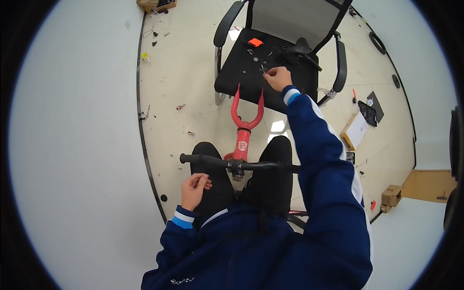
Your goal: The person assembles a bicycle handlebar by attaching and tightening components using an Allen key and other tools. They secure the handlebar to the stem, adjust bolts, and ensure the assembly is stable.
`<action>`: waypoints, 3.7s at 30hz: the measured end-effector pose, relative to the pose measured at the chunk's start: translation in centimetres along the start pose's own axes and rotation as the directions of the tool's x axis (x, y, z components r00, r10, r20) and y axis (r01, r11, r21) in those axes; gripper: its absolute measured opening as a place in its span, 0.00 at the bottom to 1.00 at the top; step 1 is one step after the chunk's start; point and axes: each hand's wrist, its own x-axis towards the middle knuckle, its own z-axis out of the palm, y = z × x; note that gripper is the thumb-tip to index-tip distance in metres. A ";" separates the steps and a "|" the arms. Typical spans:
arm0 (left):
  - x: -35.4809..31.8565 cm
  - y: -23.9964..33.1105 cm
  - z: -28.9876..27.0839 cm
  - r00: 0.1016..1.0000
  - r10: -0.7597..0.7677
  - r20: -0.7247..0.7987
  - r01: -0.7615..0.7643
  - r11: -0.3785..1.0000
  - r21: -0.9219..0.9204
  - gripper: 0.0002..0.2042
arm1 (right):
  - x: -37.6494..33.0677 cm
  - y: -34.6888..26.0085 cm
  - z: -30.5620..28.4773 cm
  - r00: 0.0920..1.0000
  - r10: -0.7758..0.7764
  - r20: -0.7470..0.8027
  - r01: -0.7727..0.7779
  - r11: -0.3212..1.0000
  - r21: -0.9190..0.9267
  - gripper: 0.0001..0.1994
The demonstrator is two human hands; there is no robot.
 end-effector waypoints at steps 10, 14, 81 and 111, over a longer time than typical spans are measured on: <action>-0.9 10.5 5.1 0.807 0.488 0.333 -0.514 0.858 -0.010 0.16 | -29.4 -11.2 -9.1 0.922 -0.167 0.348 -0.144 0.688 0.711 0.09; -1.7 5.9 6.2 0.804 0.471 0.363 -0.513 0.858 0.024 0.13 | -35.6 -9.6 -3.1 0.910 -0.040 0.414 -0.342 0.493 0.800 0.08; -0.8 0.1 4.7 0.819 0.437 0.373 -0.557 0.761 0.332 0.07 | -38.2 -9.1 3.1 0.994 -0.109 0.025 0.080 0.849 0.523 0.11; -1.3 -2.3 5.8 0.905 0.199 0.376 -0.169 0.979 -0.110 0.18 | -39.2 -6.8 4.0 0.931 -0.031 0.364 -0.258 0.648 0.716 0.08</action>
